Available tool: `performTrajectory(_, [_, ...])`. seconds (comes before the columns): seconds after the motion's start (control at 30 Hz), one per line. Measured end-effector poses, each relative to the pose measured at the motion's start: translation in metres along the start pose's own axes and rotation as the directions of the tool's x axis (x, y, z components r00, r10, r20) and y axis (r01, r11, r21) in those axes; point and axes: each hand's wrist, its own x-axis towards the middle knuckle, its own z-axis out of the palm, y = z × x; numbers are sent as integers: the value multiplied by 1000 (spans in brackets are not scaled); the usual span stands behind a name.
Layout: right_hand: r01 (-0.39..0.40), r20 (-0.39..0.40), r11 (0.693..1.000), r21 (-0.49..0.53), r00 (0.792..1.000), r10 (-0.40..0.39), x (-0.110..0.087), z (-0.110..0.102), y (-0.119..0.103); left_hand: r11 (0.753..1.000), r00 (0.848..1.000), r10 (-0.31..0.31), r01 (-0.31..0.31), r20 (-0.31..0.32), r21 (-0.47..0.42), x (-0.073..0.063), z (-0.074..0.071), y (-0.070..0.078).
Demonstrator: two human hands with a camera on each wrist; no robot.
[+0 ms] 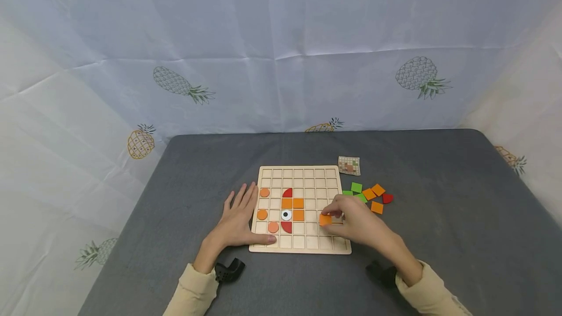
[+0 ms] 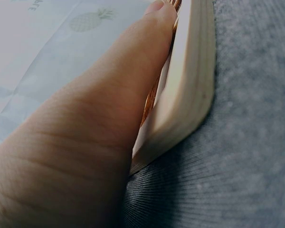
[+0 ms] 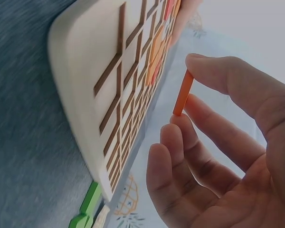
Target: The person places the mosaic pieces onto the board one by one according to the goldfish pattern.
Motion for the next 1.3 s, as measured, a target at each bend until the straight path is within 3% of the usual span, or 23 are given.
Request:
performTrajectory(0.57, [39, 37, 998, 49, 998, -41, 17, 17, -12, 1000, 1000, -23, 23, 8, -1, 0, -1, 1])
performTrajectory(1.3, [63, 54, 997, 33, 996, -65, 28, 40, -22, 1000, 1000, -16, 16, 7, 0, -2, -1, 1])
